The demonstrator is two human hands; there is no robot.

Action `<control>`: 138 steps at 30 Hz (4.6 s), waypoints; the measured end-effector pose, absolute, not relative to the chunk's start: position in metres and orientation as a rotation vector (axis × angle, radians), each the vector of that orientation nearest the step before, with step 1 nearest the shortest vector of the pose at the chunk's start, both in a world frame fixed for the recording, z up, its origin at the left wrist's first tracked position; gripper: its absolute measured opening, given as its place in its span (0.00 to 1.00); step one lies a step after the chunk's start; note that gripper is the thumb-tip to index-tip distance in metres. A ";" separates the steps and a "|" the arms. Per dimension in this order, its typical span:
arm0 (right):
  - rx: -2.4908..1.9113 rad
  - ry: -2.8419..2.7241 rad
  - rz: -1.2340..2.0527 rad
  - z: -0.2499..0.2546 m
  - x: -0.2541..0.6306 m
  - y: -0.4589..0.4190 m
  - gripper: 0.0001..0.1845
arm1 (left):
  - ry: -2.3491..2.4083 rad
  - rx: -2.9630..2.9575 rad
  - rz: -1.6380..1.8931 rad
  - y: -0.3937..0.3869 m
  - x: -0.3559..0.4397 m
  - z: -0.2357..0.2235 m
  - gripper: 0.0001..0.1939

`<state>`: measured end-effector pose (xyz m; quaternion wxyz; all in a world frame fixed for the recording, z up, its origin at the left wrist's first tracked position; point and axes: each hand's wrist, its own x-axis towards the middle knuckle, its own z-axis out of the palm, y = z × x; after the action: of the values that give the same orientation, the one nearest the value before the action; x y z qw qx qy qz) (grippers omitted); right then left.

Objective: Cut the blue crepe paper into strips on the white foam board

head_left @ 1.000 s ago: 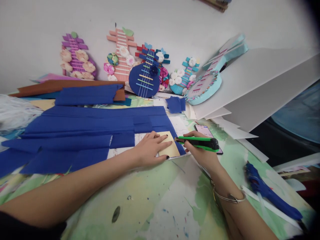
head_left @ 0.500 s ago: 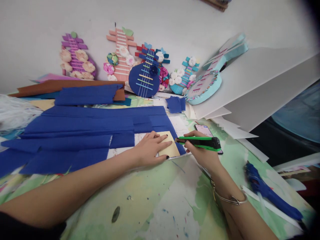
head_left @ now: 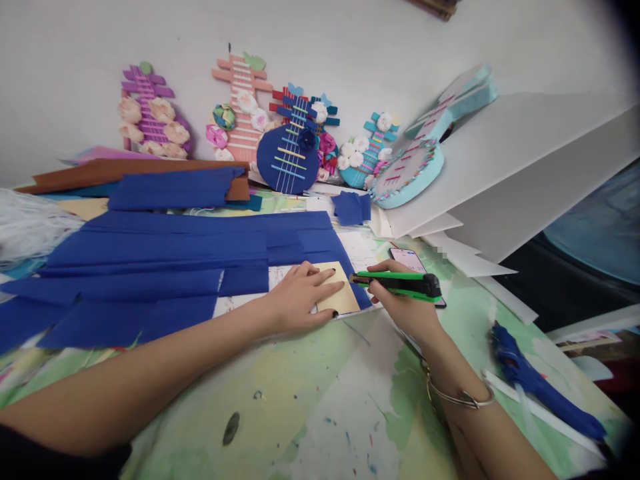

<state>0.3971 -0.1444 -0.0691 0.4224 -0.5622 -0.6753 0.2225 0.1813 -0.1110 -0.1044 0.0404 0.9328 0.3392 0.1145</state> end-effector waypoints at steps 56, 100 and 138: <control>-1.452 -1.714 0.510 -0.070 0.396 -0.146 0.07 | 1.043 2.853 0.341 -0.111 0.181 -0.103 0.28; -1.549 -1.766 0.521 -0.069 0.398 -0.149 0.09 | 1.044 2.847 0.367 -0.110 0.181 -0.106 0.28; -1.570 -1.774 0.499 -0.062 0.394 -0.156 0.09 | 1.042 2.856 0.341 -0.110 0.181 -0.106 0.28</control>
<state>0.3941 -0.1561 -0.0624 0.3527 -0.6068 -0.6857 0.1929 0.1814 -0.1097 -0.1058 0.0414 0.9328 0.3403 0.1113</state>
